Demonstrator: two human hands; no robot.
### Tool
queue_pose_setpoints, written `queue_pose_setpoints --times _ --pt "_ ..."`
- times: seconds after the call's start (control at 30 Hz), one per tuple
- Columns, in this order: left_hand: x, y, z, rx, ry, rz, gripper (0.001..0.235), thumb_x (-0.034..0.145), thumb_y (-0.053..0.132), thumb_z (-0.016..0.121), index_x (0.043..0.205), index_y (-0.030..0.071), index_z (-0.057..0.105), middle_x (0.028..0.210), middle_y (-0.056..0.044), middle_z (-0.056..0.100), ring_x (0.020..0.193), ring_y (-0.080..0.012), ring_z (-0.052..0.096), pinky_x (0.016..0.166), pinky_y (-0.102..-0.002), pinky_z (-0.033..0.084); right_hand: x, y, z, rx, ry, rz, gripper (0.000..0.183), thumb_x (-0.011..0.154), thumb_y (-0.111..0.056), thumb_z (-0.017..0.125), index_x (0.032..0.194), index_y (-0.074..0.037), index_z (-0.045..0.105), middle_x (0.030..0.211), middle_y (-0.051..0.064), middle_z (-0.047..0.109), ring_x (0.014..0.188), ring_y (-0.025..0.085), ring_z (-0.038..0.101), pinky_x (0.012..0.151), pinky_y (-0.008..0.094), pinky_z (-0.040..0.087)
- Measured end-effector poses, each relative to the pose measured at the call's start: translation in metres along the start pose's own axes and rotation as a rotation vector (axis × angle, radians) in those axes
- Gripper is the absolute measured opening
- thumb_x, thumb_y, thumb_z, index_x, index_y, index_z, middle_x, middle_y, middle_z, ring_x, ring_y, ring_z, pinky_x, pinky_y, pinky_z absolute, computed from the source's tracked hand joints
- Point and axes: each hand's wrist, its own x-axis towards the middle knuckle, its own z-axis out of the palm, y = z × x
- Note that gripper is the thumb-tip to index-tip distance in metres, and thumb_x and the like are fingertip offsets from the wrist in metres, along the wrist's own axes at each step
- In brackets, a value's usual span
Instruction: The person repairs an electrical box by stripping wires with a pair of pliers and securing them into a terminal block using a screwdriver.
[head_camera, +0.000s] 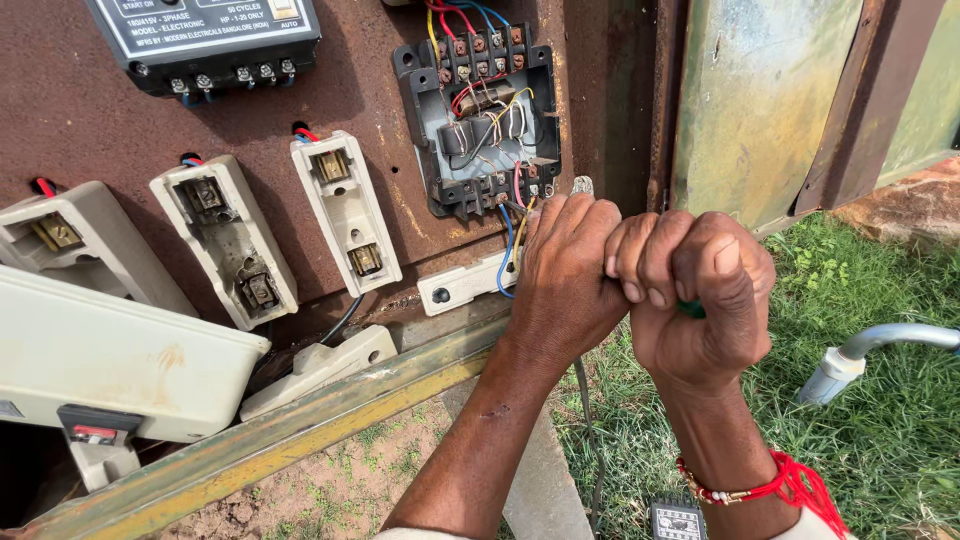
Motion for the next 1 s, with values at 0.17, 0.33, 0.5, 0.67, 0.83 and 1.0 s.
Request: queue_pose_setpoints --times 0.17,0.33,0.5,0.67,0.83,1.0 --pt "0.004 0.0 -0.002 -0.003 -0.03 0.052 0.027 0.076 0.012 0.076 0.089 0.006 0.053 0.089 -0.011 0.051 0.094 -0.0342 0.055 0.087 -0.047 0.044 0.001 -0.002 0.002 0.0 0.033 -0.026 0.055 0.113 -0.037 0.057 0.071 -0.009 0.034 0.062 0.005 0.038 0.057 0.017 0.039 0.063 0.036 0.039" --pt "0.007 0.002 0.0 -0.019 -0.034 0.029 0.025 0.077 0.011 0.075 0.087 0.005 0.053 0.087 -0.012 0.052 0.091 -0.0333 0.055 0.083 -0.047 0.044 -0.003 -0.001 0.002 0.0 0.1 -0.011 0.053 0.114 -0.037 0.058 0.076 -0.009 0.036 0.067 0.006 0.04 0.064 0.018 0.041 0.073 0.037 0.041" --pt "0.009 -0.001 0.002 0.087 -0.018 0.088 0.019 0.09 0.006 0.07 0.083 0.006 0.052 0.084 -0.01 0.052 0.09 -0.0307 0.056 0.085 -0.046 0.045 -0.013 0.0 0.006 0.047 0.2 -0.01 0.046 0.116 -0.038 0.059 0.086 -0.008 0.039 0.08 0.006 0.042 0.072 0.017 0.042 0.086 0.038 0.042" --pt "0.012 -0.006 -0.003 0.073 -0.066 0.133 0.019 0.085 0.008 0.072 0.081 0.006 0.053 0.083 -0.011 0.055 0.089 -0.0326 0.057 0.083 -0.047 0.044 -0.019 0.005 0.012 0.105 0.315 -0.013 0.042 0.119 -0.036 0.056 0.091 -0.008 0.041 0.082 0.005 0.043 0.075 0.018 0.044 0.091 0.041 0.043" --pt "0.013 -0.008 -0.006 0.061 -0.113 0.149 0.02 0.081 0.008 0.075 0.081 0.005 0.055 0.083 -0.012 0.057 0.088 -0.0336 0.059 0.081 -0.048 0.044 -0.023 0.006 0.018 0.192 0.442 0.0 0.041 0.118 -0.038 0.056 0.092 -0.008 0.044 0.084 0.005 0.047 0.078 0.019 0.047 0.092 0.041 0.044" --pt "0.014 -0.009 -0.01 0.069 -0.172 0.148 0.018 0.078 0.006 0.074 0.081 0.005 0.056 0.083 -0.013 0.059 0.088 -0.0362 0.061 0.082 -0.05 0.045 -0.021 0.006 0.023 0.252 0.586 0.004 0.042 0.117 -0.04 0.057 0.092 -0.008 0.045 0.084 0.006 0.049 0.08 0.019 0.05 0.087 0.038 0.044"
